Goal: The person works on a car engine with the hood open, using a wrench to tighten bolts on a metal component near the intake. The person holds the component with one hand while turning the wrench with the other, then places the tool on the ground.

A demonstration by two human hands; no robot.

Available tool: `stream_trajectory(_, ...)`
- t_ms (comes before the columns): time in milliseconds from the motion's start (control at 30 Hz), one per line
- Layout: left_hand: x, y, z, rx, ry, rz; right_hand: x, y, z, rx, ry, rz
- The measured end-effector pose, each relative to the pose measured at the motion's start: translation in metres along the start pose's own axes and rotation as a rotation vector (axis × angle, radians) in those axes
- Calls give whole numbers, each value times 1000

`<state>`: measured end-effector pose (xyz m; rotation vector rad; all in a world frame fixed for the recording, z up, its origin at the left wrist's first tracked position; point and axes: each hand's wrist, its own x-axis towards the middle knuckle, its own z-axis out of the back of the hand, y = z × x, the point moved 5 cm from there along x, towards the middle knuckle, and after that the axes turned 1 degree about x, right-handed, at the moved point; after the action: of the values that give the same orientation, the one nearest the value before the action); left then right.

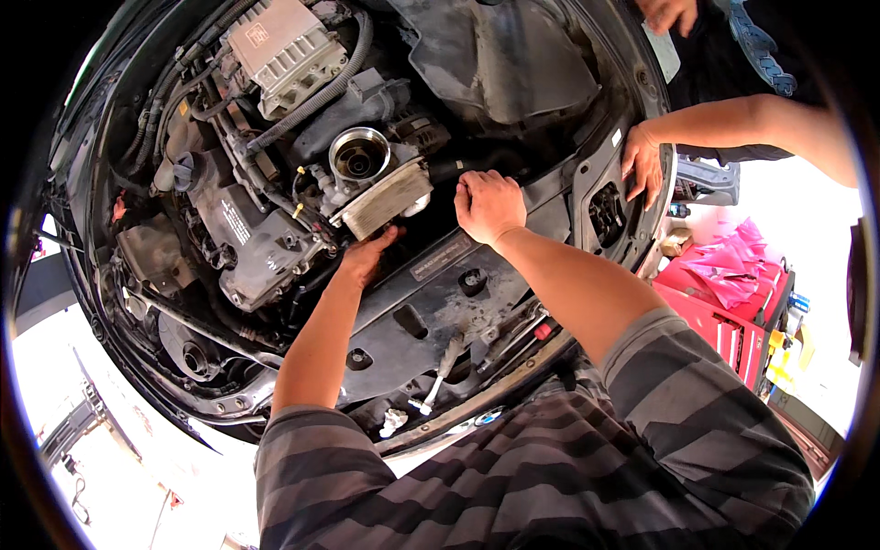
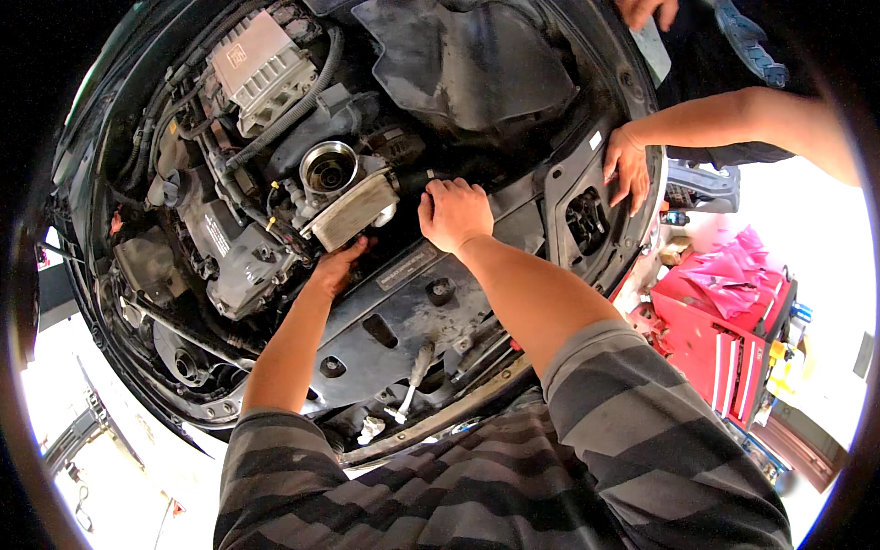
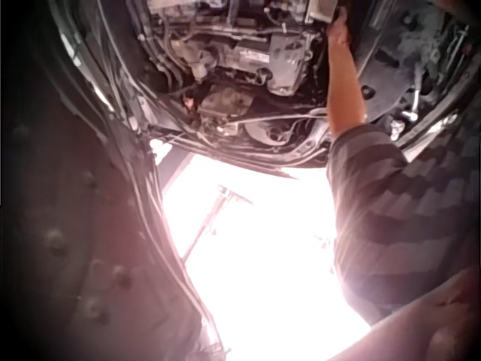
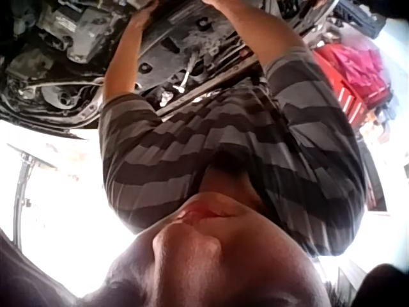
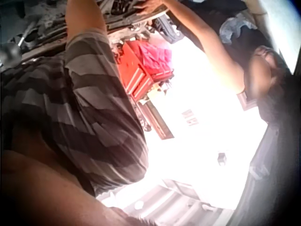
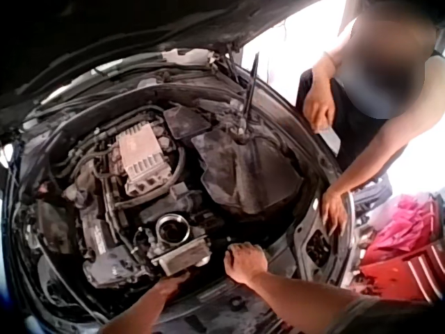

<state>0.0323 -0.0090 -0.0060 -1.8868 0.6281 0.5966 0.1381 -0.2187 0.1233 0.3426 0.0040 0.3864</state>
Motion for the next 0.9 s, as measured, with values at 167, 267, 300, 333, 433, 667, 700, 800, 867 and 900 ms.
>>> stream_trajectory(167, 0, 1, 9, 223, -293, -3, 0, 1, -2, 26, -10, 14)
stream_trajectory(267, -3, -6, 0, 276, -279, 75, 0, -2, -1, 26, -19, 18)
stream_trajectory(300, -2, -4, 3, 259, -200, 153, 0, -2, 0, 26, -21, 21)
stream_trajectory(333, -2, -2, 5, 242, -120, 231, 0, -2, 0, 27, -22, 24)
stream_trajectory(433, -4, 0, 6, -19, 0, 49, 0, -1, 0, 34, -28, 30)
stream_trajectory(667, -8, -2, 3, 116, -236, 57, 0, -1, 1, 45, -64, 70)
stream_trajectory(700, -8, -1, 3, 162, -240, 43, 1, -1, 0, 42, -60, 76)
stream_trajectory(800, -4, -5, 3, 299, -247, 2, 1, -2, -1, 33, -30, 69)
stream_trajectory(867, -4, -12, -5, 299, -137, 58, 1, -3, -1, 26, -15, 62)
stream_trajectory(900, -7, -17, -11, 299, -82, 85, 1, -2, 1, 25, -13, 63)
